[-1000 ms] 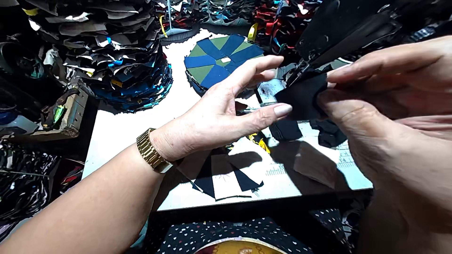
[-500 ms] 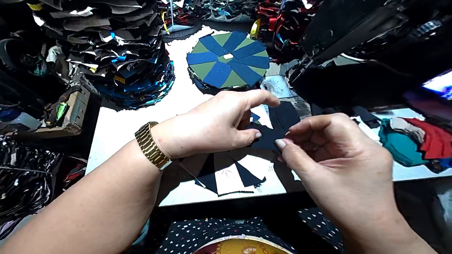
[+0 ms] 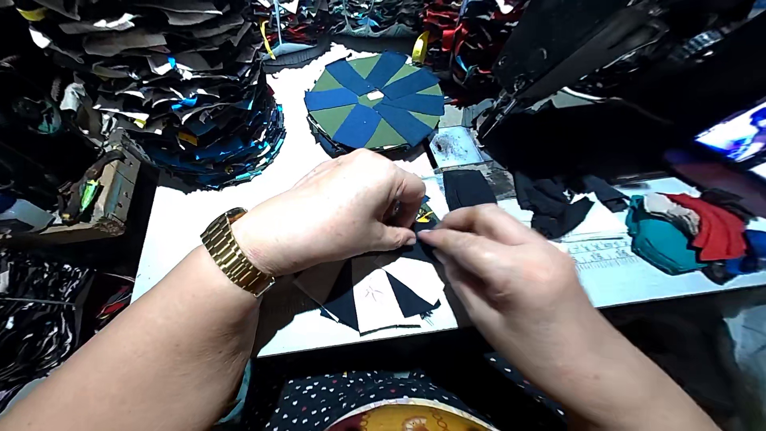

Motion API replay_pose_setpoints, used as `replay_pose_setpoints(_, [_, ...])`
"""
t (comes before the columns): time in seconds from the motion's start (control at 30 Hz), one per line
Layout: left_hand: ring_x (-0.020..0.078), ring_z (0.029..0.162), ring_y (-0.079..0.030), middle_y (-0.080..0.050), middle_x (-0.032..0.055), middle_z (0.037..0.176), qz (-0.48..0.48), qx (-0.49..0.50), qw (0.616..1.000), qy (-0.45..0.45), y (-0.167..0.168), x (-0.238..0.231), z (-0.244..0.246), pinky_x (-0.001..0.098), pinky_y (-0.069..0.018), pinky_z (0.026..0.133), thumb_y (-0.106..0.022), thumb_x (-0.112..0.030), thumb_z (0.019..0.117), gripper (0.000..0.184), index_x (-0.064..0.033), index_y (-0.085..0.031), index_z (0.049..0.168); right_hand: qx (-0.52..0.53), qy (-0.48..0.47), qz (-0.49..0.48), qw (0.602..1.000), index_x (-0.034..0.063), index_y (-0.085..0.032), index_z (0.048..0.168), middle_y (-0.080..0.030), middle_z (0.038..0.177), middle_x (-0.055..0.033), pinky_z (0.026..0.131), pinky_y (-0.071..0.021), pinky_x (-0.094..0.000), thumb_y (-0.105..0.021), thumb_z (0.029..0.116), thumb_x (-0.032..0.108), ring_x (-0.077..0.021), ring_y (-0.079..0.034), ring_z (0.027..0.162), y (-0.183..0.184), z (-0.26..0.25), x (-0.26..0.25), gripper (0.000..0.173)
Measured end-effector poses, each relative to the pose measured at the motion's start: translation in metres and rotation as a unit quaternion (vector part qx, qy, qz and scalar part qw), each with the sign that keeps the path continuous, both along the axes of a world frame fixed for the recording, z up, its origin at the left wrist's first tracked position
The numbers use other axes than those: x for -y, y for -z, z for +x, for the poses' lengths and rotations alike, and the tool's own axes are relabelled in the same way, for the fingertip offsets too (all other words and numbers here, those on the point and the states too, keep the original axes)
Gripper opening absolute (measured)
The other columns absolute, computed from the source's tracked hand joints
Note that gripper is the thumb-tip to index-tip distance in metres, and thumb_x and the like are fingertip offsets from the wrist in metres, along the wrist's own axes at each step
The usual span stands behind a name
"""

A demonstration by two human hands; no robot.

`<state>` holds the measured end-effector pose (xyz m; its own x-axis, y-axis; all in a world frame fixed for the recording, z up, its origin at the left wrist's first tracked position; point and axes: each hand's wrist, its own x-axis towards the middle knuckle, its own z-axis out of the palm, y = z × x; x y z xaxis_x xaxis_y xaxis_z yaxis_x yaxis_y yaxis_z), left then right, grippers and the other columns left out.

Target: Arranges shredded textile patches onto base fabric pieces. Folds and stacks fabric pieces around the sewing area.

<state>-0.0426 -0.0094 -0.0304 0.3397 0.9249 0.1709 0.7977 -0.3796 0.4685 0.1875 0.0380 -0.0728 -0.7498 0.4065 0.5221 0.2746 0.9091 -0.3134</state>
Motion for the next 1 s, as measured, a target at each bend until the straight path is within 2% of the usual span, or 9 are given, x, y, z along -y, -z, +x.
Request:
replay_pose_setpoints(0.07, [0.0039, 0.066, -0.059, -0.065, -0.0093, 0.076, -0.013, -0.037, 0.999, 0.003, 0.000, 0.001, 0.000, 0.0286, -0.0503, 0.060, -0.076, -0.029, 0.0912, 0.009, -0.0208, -0.074, 0.090, 0.031, 0.002, 0.036, 0.999, 0.0026, -0.077, 0.107, -0.065, 0.098, -0.0105, 0.072, -0.0538, -0.0350, -0.057, 0.0937, 0.002, -0.0252, -0.062, 0.089, 0.007, -0.004, 0.003, 0.024])
replay_pose_setpoints(0.17, [0.0014, 0.064, -0.058, -0.066, -0.0124, 0.075, -0.024, -0.061, 0.998, -0.001, 0.001, 0.002, -0.002, 0.0273, -0.0496, 0.058, -0.075, -0.032, 0.0906, 0.007, -0.0250, -0.075, 0.091, 0.068, -0.003, 0.041, 0.997, 0.0019, -0.075, 0.114, -0.064, 0.100, -0.0113, 0.073, -0.0525, -0.0349, -0.055, 0.0947, 0.003, -0.0272, -0.060, 0.091, 0.004, -0.002, 0.009, 0.028])
replay_pose_setpoints(0.3, [-0.0006, 0.058, -0.054, -0.062, -0.0132, 0.069, -0.020, -0.030, 0.999, 0.007, 0.002, 0.000, -0.005, 0.0244, -0.0458, 0.052, -0.071, -0.033, 0.0927, 0.010, -0.0239, -0.075, 0.090, 0.044, -0.037, -0.059, 0.997, 0.0095, -0.074, 0.122, -0.067, 0.116, -0.0038, 0.080, -0.0574, -0.0245, -0.053, 0.0966, 0.008, -0.0100, -0.065, 0.098, -0.015, 0.022, -0.004, 0.033])
replay_pose_setpoints(0.4, [-0.0003, 0.053, -0.048, -0.056, -0.0106, 0.063, 0.027, 0.024, 0.999, 0.011, 0.006, -0.003, -0.006, 0.0212, -0.0398, 0.048, -0.066, -0.028, 0.0962, 0.014, -0.0175, -0.075, 0.093, 0.020, 0.011, -0.057, 0.998, 0.0085, -0.076, 0.105, -0.069, 0.109, -0.0026, 0.080, -0.0582, -0.0240, -0.059, 0.0955, 0.015, -0.0071, -0.067, 0.095, -0.025, 0.051, -0.018, 0.021])
replay_pose_setpoints(0.5, [-0.0007, 0.054, -0.049, -0.057, -0.0098, 0.065, 0.052, 0.050, 0.997, 0.004, 0.005, -0.004, -0.005, 0.0198, -0.0402, 0.049, -0.064, -0.025, 0.0980, 0.015, -0.0149, -0.075, 0.096, 0.035, 0.040, -0.070, 0.996, 0.0138, -0.076, 0.096, -0.068, 0.103, 0.0028, 0.074, -0.0570, -0.0197, -0.063, 0.0939, 0.025, -0.0030, -0.065, 0.089, -0.019, 0.071, -0.021, 0.017])
replay_pose_setpoints(0.57, [-0.0005, 0.056, -0.050, -0.059, -0.0082, 0.067, 0.056, 0.058, 0.997, 0.005, 0.007, -0.004, -0.004, 0.0192, -0.0417, 0.051, -0.065, -0.024, 0.0986, 0.015, -0.0132, -0.074, 0.096, 0.055, 0.048, -0.067, 0.995, 0.0160, -0.076, 0.095, -0.066, 0.103, 0.0041, 0.071, -0.0550, -0.0181, -0.065, 0.0929, 0.031, -0.0019, -0.063, 0.088, -0.012, 0.075, -0.017, 0.019])
replay_pose_setpoints(0.7, [-0.0012, 0.064, -0.058, -0.066, -0.0074, 0.075, 0.049, 0.042, 0.998, 0.001, 0.010, -0.005, -0.001, 0.0191, -0.0479, 0.057, -0.066, -0.023, 0.0980, 0.013, -0.0144, -0.075, 0.098, 0.055, 0.054, -0.047, 0.996, 0.0145, -0.076, 0.093, -0.065, 0.102, 0.0026, 0.071, -0.0535, -0.0183, -0.062, 0.0949, 0.030, -0.0028, -0.062, 0.087, -0.005, 0.074, -0.015, 0.020])
replay_pose_setpoints(0.87, [-0.0021, 0.062, -0.055, -0.064, -0.0063, 0.073, 0.070, 0.064, 0.995, 0.011, 0.011, -0.007, -0.002, 0.0170, -0.0456, 0.055, -0.065, -0.022, 0.0986, 0.014, -0.0111, -0.075, 0.099, 0.032, 0.056, -0.077, 0.995, 0.0137, -0.076, 0.090, -0.067, 0.103, 0.0022, 0.072, -0.0539, -0.0142, -0.063, 0.0941, 0.024, -0.0007, -0.063, 0.090, -0.004, 0.077, -0.019, 0.018])
replay_pose_setpoints(1.0, [-0.0019, 0.060, -0.054, -0.063, -0.0051, 0.072, 0.066, 0.097, 0.993, 0.013, 0.010, -0.006, 0.000, 0.0159, -0.0450, 0.055, -0.066, -0.019, 0.0986, 0.014, -0.0081, -0.075, 0.098, 0.007, 0.055, -0.139, 0.989, 0.0162, -0.075, 0.092, -0.068, 0.103, 0.0056, 0.072, -0.0565, -0.0146, -0.063, 0.0948, 0.023, -0.0004, -0.065, 0.089, -0.004, 0.079, -0.023, 0.014])
